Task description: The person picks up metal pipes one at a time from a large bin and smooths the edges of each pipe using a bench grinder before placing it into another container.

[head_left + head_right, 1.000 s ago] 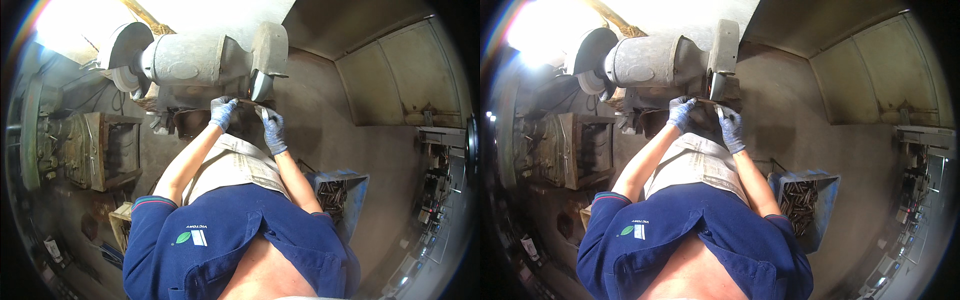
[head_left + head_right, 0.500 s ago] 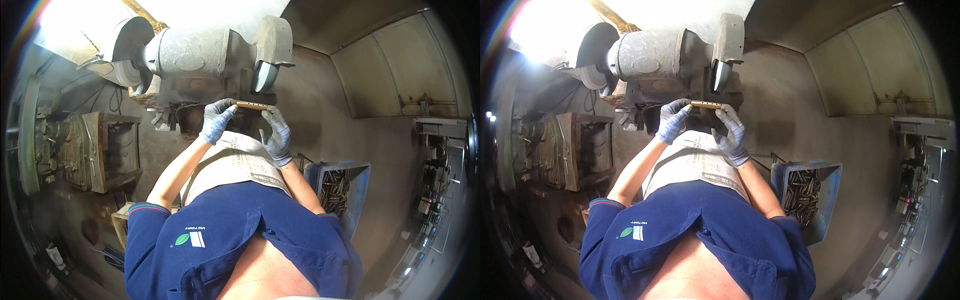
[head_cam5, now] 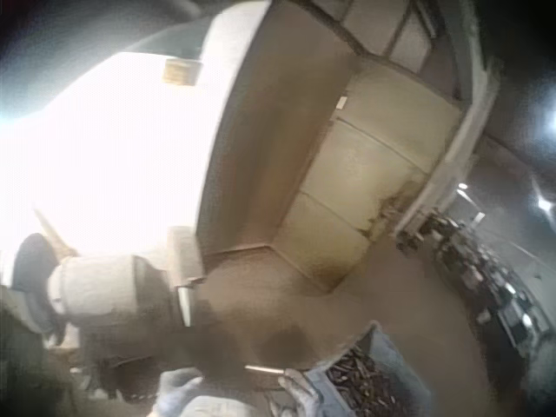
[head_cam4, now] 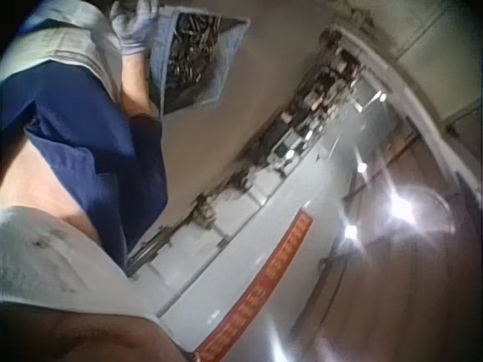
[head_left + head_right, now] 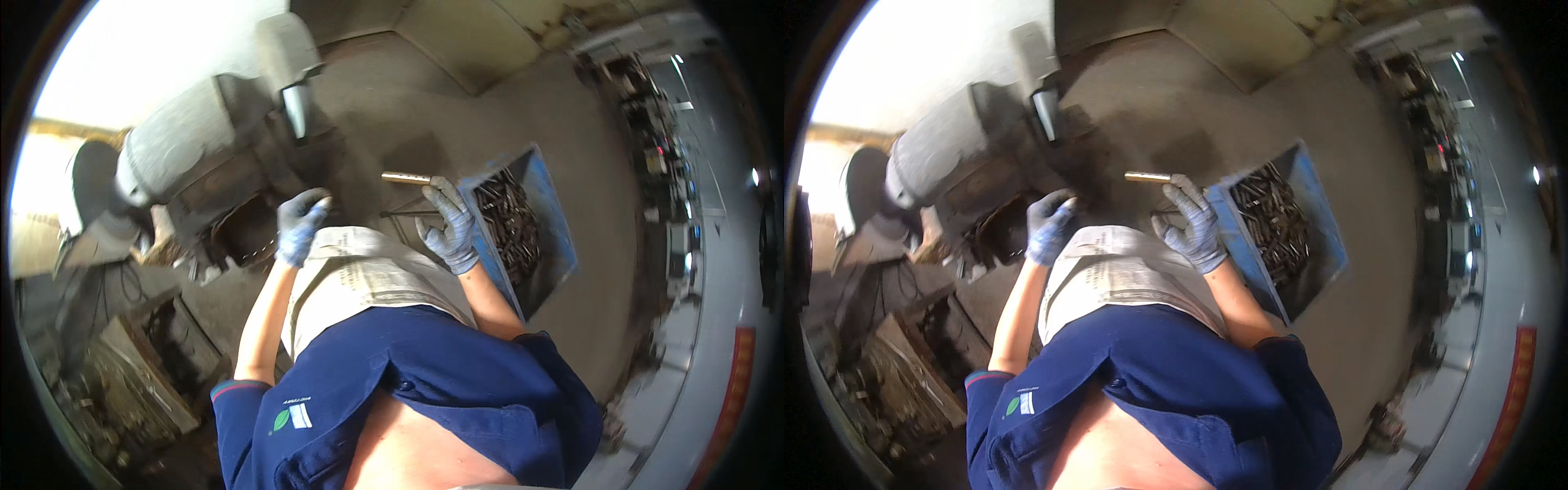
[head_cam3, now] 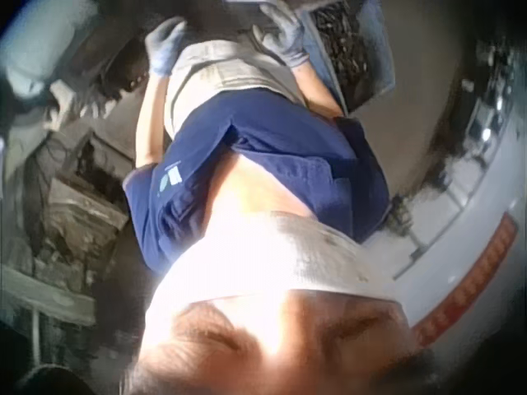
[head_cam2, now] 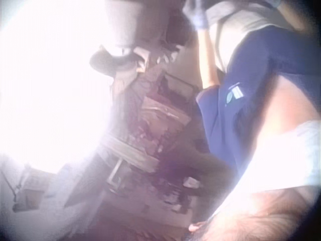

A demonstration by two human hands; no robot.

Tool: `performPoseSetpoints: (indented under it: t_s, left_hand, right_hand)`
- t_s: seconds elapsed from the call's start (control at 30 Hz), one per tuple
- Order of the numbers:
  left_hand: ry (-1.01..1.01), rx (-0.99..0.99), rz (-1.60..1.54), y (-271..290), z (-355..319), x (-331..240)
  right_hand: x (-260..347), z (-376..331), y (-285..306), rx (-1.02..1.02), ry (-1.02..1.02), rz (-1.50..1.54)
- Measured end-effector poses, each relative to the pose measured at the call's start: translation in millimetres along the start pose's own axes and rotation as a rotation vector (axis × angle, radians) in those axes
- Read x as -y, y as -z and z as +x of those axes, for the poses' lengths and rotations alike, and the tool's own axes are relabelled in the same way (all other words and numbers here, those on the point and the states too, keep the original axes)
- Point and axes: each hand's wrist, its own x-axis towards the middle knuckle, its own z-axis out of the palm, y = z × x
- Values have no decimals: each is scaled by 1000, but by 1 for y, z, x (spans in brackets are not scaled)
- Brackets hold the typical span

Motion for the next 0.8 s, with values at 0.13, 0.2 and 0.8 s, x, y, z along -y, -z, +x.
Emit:
performPoseSetpoints:
  t_s: [0.13, 0.2, 0.8]
  left_hand:
    - [52, -76, 179, 43, -16, 40]
    - [182, -191, 172, 55, -38, 50]
    - [270, -806, 686, 66, -232, 42]
  right_hand:
    - [-22, -19, 58, -68, -242, -114]
    - [-63, -43, 86, -108, -396, -178]
    - [-37, -23, -105, 1391, -717, 835]
